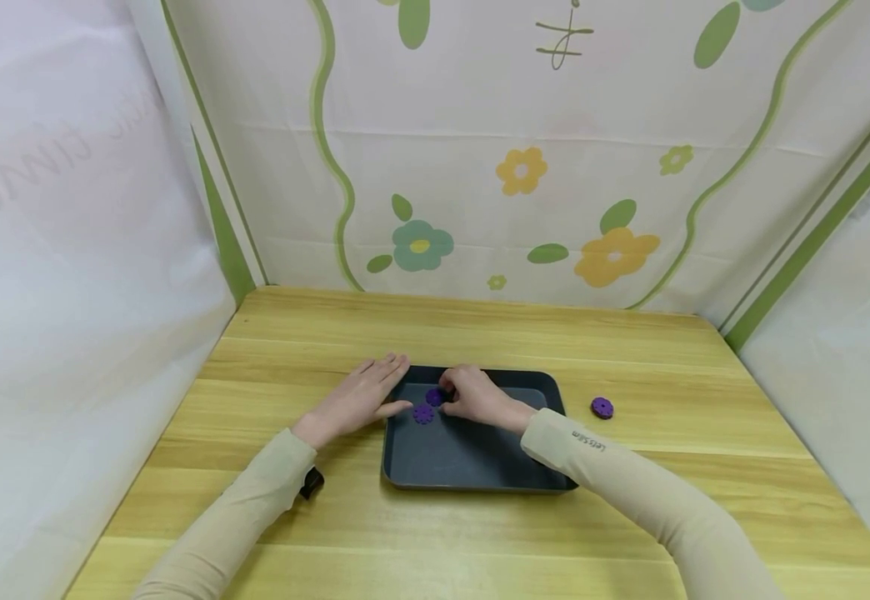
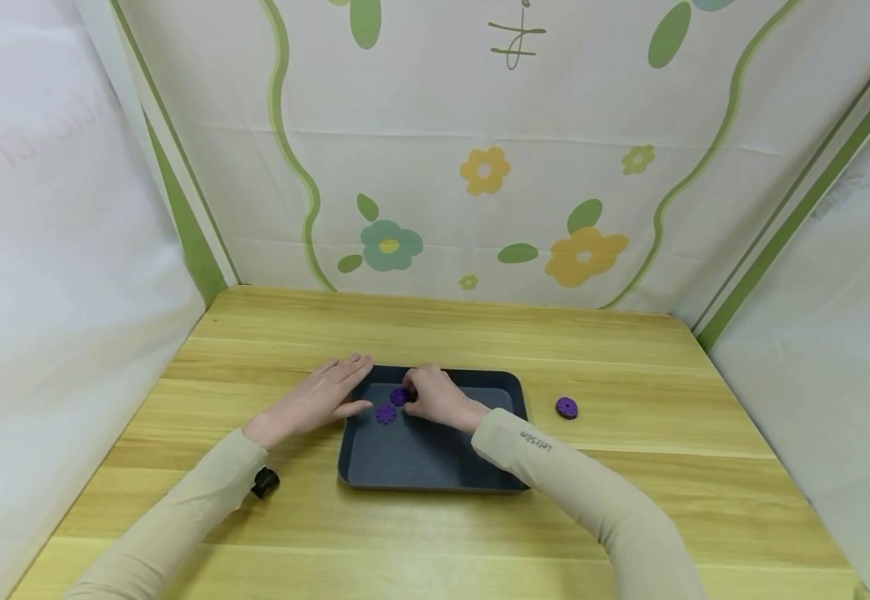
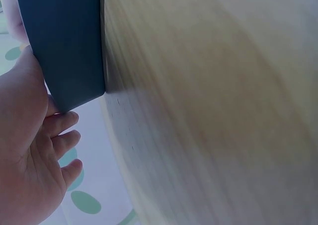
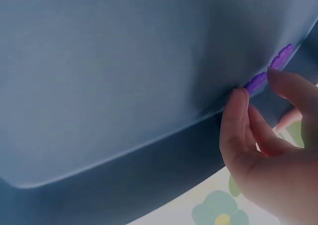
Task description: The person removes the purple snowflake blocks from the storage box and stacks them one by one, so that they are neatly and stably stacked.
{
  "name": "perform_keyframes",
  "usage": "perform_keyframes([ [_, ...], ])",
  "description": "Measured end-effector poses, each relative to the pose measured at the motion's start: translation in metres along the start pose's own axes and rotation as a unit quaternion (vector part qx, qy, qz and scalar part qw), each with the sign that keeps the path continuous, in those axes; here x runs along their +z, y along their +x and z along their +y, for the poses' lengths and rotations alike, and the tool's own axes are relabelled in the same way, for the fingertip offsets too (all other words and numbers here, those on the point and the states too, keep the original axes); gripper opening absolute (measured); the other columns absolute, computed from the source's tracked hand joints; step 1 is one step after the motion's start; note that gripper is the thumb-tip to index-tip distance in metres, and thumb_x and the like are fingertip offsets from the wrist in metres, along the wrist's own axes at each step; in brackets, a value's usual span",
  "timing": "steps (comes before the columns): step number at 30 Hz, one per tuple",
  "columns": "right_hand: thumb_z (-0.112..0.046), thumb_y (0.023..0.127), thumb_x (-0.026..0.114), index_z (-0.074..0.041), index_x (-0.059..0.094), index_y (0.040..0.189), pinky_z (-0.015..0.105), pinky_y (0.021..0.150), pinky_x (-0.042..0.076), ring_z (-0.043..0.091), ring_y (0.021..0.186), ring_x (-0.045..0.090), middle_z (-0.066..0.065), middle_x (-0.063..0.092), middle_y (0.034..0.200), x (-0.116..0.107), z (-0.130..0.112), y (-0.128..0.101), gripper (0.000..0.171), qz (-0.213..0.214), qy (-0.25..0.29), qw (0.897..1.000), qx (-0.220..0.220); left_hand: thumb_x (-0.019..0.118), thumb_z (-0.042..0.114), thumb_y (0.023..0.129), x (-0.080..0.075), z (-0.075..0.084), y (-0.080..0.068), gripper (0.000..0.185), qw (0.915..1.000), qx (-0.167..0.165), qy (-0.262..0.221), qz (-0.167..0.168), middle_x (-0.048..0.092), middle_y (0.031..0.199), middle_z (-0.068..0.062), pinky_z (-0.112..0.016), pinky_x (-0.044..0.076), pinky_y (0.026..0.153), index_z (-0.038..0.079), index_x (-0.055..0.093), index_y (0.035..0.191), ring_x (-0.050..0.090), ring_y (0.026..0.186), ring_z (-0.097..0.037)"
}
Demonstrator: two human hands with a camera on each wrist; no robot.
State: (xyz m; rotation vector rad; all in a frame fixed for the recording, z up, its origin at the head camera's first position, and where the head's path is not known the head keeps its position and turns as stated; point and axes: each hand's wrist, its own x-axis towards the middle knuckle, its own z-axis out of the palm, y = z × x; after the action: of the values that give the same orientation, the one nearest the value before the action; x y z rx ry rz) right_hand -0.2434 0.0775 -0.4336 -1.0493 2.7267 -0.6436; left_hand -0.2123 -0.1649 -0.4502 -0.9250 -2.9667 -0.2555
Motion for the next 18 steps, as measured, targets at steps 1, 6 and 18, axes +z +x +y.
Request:
perform_keyframes([
  [1, -0.011, 0.083, 0.078, 0.005, 0.069, 0.109, 0.030, 0.071, 0.060, 0.022, 0.079, 0.070, 0.018, 0.070, 0.102, 0.0012, -0.0001, 0.0006, 0.031, 0.001, -0.003, 1.000, -0.001, 0.048, 0.053, 0.101, 0.0001, 0.0000, 0.0000, 0.074, 1.0000, 0.000, 0.000, 0.000, 0.034, 0.161, -0.013, -0.051, 0.030, 0.123, 0.006, 0.031, 0.156, 0.031, 0.151, -0.030],
  [6, -0.010, 0.084, 0.078, 0.004, 0.069, 0.109, 0.029, 0.070, 0.059, 0.017, 0.078, 0.068, 0.017, 0.069, 0.103, 0.0048, -0.0007, 0.0024, 0.030, 0.004, -0.010, 1.000, 0.003, 0.048, 0.053, 0.101, 0.0010, -0.0001, 0.0002, 0.074, 1.0000, 0.000, 0.002, 0.001, 0.034, 0.161, -0.013, -0.051, 0.030, 0.123, 0.006, 0.031, 0.156, 0.032, 0.150, -0.030],
  [18, -0.010, 0.085, 0.076, 0.000, 0.071, 0.111, 0.034, 0.072, 0.059, 0.022, 0.084, 0.065, 0.015, 0.068, 0.101, 0.0079, -0.0035, 0.0041, 0.028, 0.004, -0.038, 0.999, 0.005, 0.049, 0.051, 0.101, 0.0018, -0.0007, -0.0001, 0.073, 0.9999, 0.007, 0.002, 0.013, 0.036, 0.160, -0.014, -0.052, 0.031, 0.122, 0.005, 0.033, 0.155, 0.034, 0.149, -0.031],
])
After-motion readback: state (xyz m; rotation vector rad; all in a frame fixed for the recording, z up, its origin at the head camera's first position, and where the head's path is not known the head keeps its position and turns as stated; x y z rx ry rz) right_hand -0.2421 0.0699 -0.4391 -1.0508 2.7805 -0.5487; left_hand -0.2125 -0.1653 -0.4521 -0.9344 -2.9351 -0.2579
